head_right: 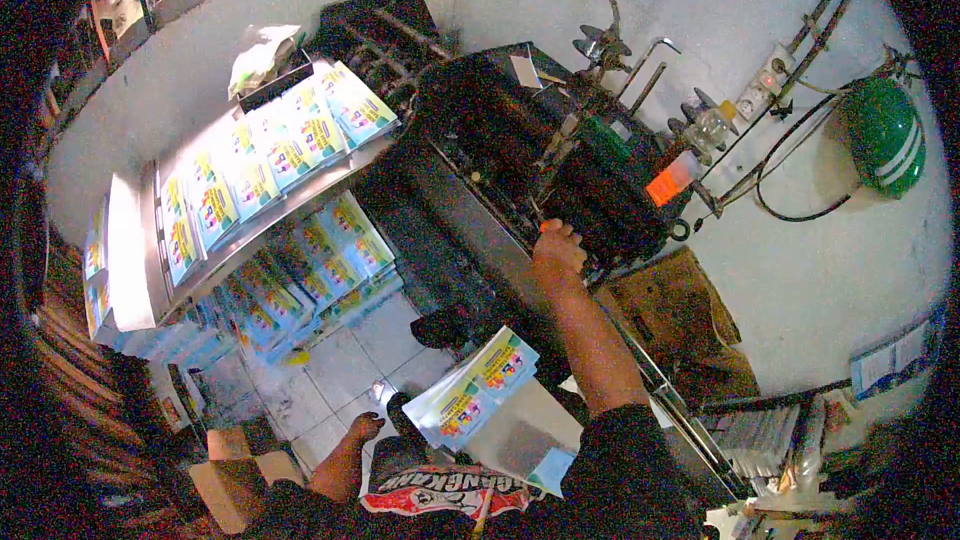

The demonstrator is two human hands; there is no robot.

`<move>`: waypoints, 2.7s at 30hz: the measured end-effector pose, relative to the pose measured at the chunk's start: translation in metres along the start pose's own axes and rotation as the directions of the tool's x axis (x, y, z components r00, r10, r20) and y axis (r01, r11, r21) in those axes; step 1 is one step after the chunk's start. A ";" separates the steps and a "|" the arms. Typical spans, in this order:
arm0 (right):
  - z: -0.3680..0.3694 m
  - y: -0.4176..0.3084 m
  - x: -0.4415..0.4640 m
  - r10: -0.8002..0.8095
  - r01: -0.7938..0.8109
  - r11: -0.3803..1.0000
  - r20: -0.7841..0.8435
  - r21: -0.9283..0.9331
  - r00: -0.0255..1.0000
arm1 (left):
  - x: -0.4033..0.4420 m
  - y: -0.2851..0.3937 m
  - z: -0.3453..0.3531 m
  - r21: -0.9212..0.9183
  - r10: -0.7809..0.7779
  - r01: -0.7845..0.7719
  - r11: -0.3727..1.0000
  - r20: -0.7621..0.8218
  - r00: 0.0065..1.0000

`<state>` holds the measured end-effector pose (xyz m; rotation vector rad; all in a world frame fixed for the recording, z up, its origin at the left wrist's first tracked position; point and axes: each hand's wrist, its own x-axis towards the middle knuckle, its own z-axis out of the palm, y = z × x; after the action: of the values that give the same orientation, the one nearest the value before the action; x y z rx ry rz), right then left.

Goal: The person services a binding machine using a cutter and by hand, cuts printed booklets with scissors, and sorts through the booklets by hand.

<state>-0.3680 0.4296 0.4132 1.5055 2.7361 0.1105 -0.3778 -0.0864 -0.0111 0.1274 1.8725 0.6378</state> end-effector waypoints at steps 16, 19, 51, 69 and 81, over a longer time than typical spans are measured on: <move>0.018 0.004 0.006 -0.020 0.017 1.000 -0.178 -0.019 0.984 | 0.011 -0.027 -0.023 0.413 0.320 -0.270 0.870 -0.057 0.946; 0.013 0.003 0.001 -0.042 0.043 0.999 -0.186 0.001 0.982 | 0.000 -0.013 -0.019 0.358 0.240 -0.213 0.909 -0.033 0.970; -0.022 0.052 -0.070 -0.145 0.320 0.879 -0.441 0.352 0.886 | -0.069 0.057 -0.049 0.576 0.276 -0.198 0.793 -0.050 0.960; 0.239 0.100 -0.317 0.274 -0.397 0.719 0.292 0.570 0.916 | -0.041 0.149 -0.039 0.629 0.452 -0.388 0.673 0.065 0.890; 0.165 0.103 -0.286 0.218 -0.540 0.752 0.630 0.379 0.746 | -0.098 0.233 -0.017 0.478 0.222 -0.159 0.864 -0.078 0.972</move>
<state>-0.1202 0.2515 0.2501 1.8395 2.0076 -1.0278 -0.4033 0.0684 0.1878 0.6085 2.1310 0.3145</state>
